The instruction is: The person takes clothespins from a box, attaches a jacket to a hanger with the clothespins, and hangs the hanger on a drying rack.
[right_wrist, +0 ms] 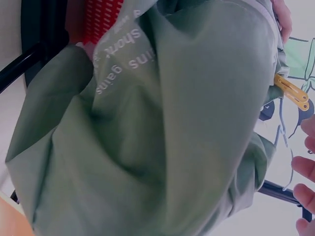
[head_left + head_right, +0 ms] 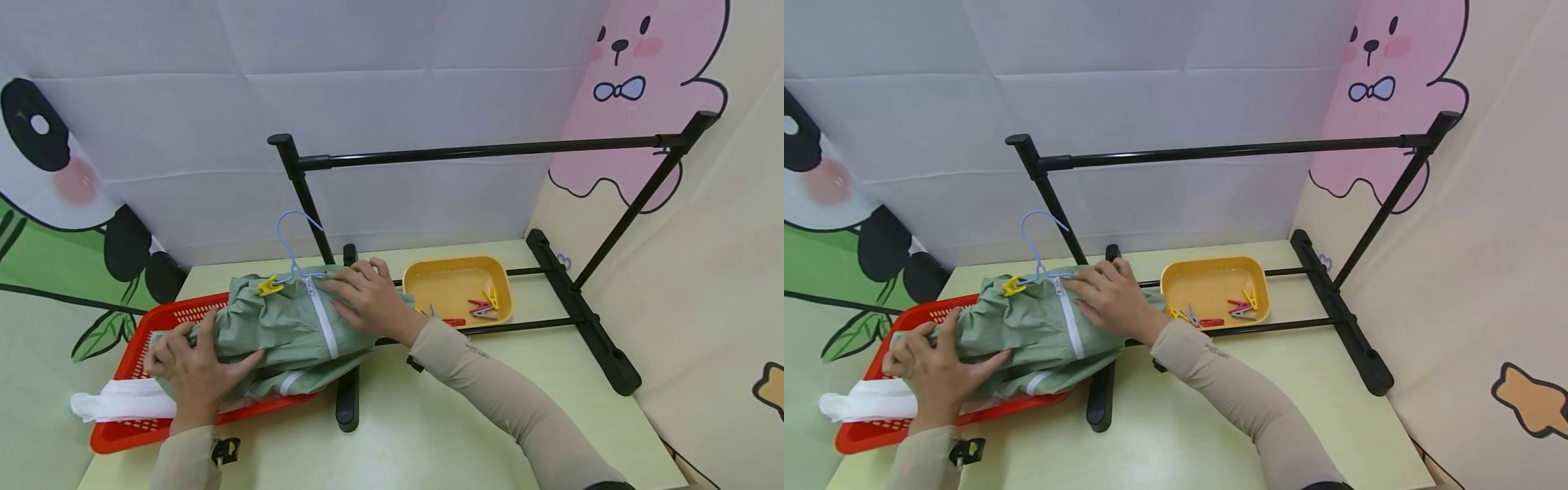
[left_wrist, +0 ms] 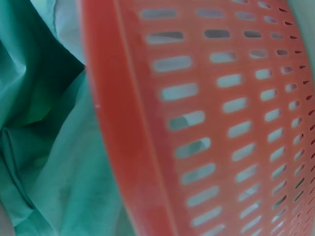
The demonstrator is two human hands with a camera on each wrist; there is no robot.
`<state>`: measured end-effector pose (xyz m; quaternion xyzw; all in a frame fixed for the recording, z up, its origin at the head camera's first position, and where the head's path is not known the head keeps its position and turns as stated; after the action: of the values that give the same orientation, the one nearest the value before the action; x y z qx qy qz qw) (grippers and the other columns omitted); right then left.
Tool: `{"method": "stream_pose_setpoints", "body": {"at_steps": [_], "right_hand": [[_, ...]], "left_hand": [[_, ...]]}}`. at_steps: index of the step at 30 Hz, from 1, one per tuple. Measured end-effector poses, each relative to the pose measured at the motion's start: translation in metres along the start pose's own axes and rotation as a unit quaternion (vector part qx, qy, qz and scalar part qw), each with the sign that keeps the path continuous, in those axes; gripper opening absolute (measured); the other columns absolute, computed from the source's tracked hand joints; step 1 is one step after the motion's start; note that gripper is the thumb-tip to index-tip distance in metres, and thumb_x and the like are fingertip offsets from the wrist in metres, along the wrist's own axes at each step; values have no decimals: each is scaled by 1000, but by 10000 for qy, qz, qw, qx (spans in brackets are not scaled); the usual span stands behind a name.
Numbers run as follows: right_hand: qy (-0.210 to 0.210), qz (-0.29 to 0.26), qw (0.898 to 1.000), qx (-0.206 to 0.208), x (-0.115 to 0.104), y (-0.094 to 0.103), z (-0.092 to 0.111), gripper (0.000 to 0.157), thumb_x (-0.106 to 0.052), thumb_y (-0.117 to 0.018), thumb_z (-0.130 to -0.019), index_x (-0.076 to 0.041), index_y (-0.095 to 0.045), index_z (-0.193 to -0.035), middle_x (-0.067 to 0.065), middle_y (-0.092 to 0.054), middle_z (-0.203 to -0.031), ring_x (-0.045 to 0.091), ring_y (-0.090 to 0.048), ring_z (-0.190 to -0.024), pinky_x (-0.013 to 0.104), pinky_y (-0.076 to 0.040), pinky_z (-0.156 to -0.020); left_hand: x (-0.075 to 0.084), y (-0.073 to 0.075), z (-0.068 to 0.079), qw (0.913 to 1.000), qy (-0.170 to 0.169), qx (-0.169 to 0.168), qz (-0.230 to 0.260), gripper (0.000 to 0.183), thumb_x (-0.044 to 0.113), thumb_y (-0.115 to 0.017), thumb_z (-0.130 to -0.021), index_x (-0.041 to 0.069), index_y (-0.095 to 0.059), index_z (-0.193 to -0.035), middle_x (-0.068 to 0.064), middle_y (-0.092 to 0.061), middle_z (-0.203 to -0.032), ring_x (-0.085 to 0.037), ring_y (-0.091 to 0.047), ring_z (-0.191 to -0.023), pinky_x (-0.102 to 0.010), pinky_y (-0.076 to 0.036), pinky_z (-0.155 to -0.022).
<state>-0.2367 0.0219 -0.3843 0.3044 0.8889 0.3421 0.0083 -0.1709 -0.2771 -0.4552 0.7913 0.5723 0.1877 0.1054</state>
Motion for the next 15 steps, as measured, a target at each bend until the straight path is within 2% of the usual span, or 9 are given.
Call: {"method": "stream_pose_setpoints", "body": {"at_steps": [15], "right_hand": [[-224,-26,9997,-66,11,2,14,25,-26,-74,-89,-16,-73,-112,1,-68,-108,21,-55,-100,45,-37,-89]], "left_hand": [[-1,-1,1,10000,34,12,-7,88,84,-47,-77,11,-58,-125,-29,-43,-111,-48,-31,-96,-66,-13,-81]]}}
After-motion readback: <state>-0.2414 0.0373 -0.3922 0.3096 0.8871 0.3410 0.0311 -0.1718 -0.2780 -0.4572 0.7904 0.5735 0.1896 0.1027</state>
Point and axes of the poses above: each hand's wrist, its own z-axis away from the middle knuckle, its own y-axis out of the back of the hand, x = y × z, the point moved 1 cm from there along -z, towards the middle knuckle
